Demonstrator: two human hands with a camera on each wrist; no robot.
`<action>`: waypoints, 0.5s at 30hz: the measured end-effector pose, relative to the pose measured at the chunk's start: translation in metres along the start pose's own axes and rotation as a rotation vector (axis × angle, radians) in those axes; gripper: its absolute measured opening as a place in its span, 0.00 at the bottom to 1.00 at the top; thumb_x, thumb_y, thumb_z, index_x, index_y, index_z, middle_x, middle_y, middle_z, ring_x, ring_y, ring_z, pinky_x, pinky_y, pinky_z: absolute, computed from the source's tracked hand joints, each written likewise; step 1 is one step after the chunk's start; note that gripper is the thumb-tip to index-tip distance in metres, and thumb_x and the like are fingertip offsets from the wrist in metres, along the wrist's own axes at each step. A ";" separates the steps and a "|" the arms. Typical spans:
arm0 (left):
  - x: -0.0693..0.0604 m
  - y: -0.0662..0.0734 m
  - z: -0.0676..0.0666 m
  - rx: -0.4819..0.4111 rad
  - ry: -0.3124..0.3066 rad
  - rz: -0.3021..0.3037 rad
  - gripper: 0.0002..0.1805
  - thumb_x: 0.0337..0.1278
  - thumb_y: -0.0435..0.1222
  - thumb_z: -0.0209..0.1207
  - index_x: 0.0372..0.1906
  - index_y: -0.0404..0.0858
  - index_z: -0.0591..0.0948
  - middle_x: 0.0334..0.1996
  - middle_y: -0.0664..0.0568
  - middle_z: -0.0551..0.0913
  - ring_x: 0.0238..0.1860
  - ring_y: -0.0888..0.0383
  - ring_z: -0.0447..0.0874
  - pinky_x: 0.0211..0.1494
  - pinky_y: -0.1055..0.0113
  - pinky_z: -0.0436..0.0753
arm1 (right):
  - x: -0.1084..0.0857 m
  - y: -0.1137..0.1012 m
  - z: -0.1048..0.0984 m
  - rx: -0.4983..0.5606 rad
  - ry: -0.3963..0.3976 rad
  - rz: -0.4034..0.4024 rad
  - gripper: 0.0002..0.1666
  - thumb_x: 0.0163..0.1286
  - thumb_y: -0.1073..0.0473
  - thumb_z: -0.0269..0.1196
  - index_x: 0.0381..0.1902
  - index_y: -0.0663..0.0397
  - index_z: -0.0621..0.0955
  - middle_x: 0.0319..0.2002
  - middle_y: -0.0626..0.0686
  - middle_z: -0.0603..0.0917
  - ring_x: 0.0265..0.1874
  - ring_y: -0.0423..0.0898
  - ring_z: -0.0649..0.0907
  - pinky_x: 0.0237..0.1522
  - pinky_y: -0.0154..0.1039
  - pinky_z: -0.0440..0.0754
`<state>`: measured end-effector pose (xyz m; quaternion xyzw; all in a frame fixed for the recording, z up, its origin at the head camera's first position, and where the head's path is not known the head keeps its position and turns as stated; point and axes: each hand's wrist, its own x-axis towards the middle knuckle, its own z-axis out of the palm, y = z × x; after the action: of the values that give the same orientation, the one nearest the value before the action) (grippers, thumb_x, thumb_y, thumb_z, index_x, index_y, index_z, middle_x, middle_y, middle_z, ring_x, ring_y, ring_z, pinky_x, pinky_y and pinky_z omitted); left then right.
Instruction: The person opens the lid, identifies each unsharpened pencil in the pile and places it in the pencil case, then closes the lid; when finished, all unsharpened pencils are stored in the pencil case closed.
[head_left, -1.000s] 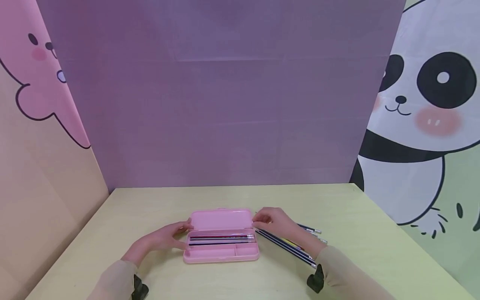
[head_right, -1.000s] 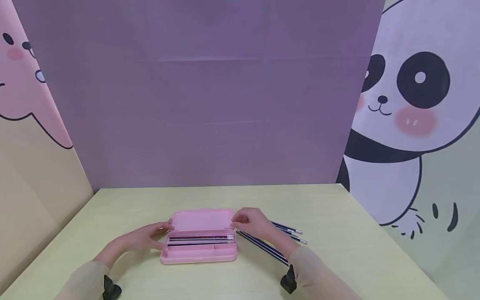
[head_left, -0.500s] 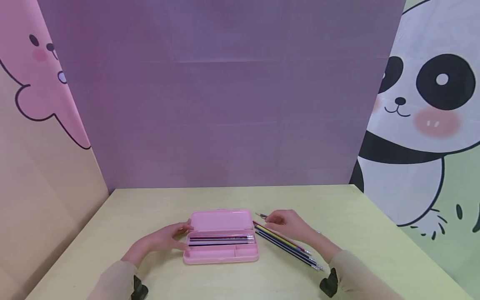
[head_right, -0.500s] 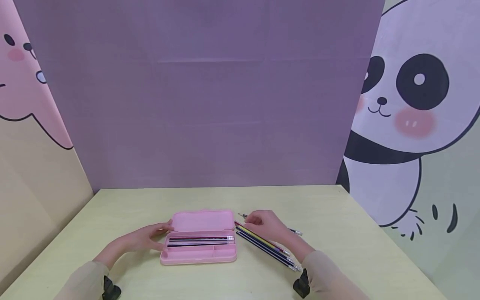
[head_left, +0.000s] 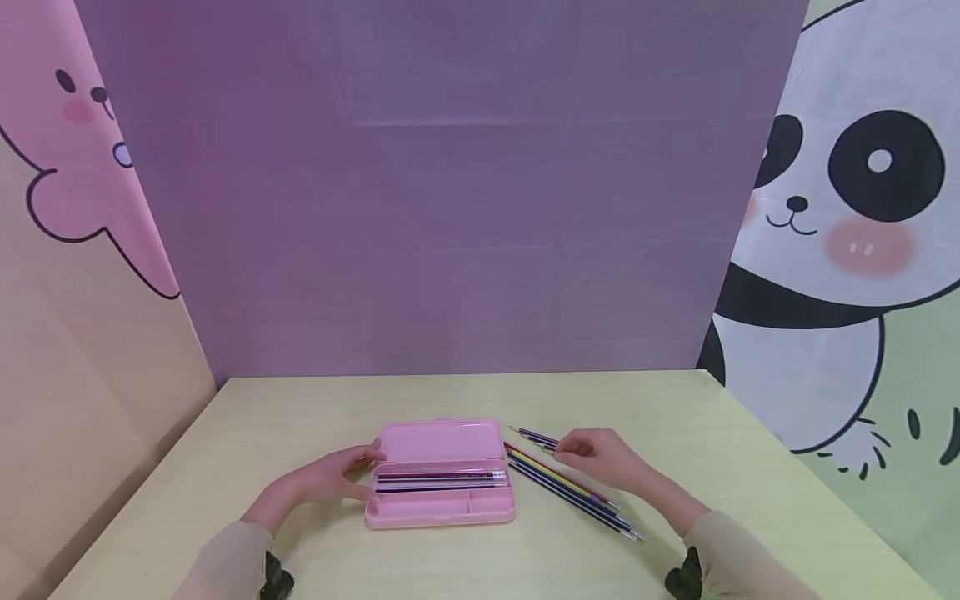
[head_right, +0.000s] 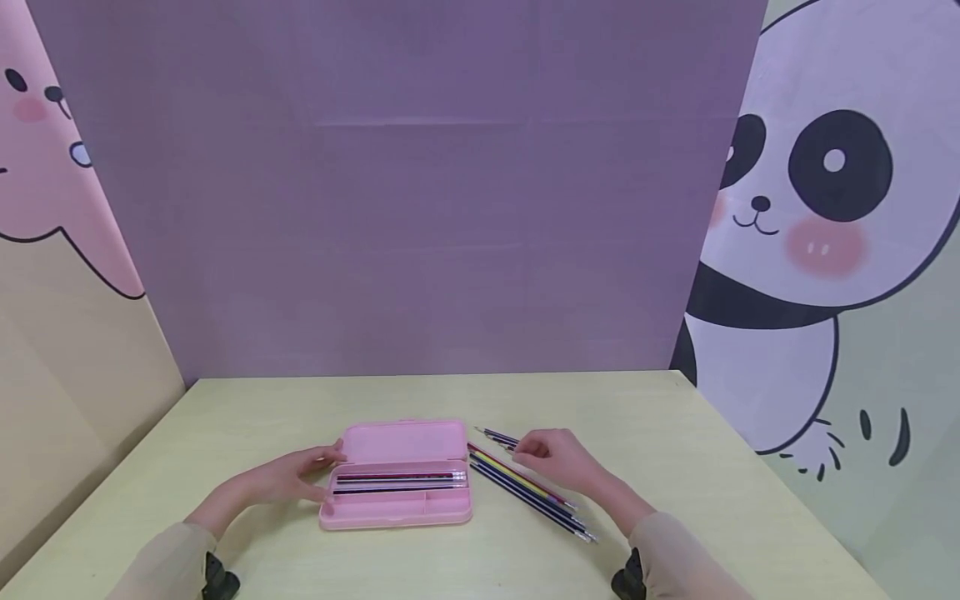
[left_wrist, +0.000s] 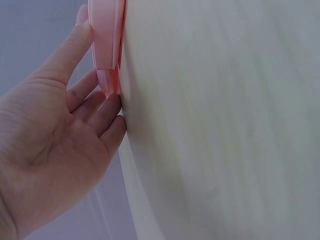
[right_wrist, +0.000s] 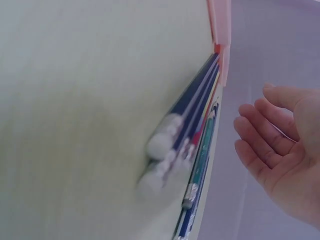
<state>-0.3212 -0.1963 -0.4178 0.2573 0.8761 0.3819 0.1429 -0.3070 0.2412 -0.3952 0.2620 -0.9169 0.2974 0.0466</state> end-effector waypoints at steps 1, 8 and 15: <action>0.000 0.000 0.000 -0.002 0.000 0.000 0.38 0.47 0.44 0.68 0.63 0.34 0.68 0.72 0.34 0.51 0.71 0.36 0.51 0.72 0.44 0.53 | -0.001 0.001 0.000 0.004 -0.005 0.000 0.11 0.65 0.53 0.62 0.38 0.55 0.82 0.32 0.47 0.84 0.28 0.37 0.79 0.32 0.29 0.81; -0.001 -0.001 0.000 0.003 -0.001 0.009 0.38 0.47 0.44 0.68 0.63 0.33 0.68 0.71 0.33 0.51 0.71 0.36 0.51 0.72 0.44 0.53 | -0.010 0.014 0.002 0.040 -0.056 0.031 0.11 0.66 0.53 0.61 0.38 0.54 0.82 0.31 0.46 0.83 0.26 0.34 0.77 0.29 0.29 0.79; -0.001 -0.001 0.001 0.005 -0.001 0.006 0.38 0.47 0.44 0.68 0.63 0.33 0.68 0.71 0.34 0.52 0.71 0.36 0.51 0.72 0.44 0.54 | -0.014 0.019 0.002 0.048 -0.090 0.028 0.10 0.66 0.54 0.61 0.37 0.55 0.82 0.29 0.46 0.83 0.23 0.32 0.75 0.28 0.29 0.77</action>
<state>-0.3204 -0.1966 -0.4187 0.2604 0.8763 0.3799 0.1414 -0.3045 0.2594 -0.4103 0.2634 -0.9142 0.3080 -0.0054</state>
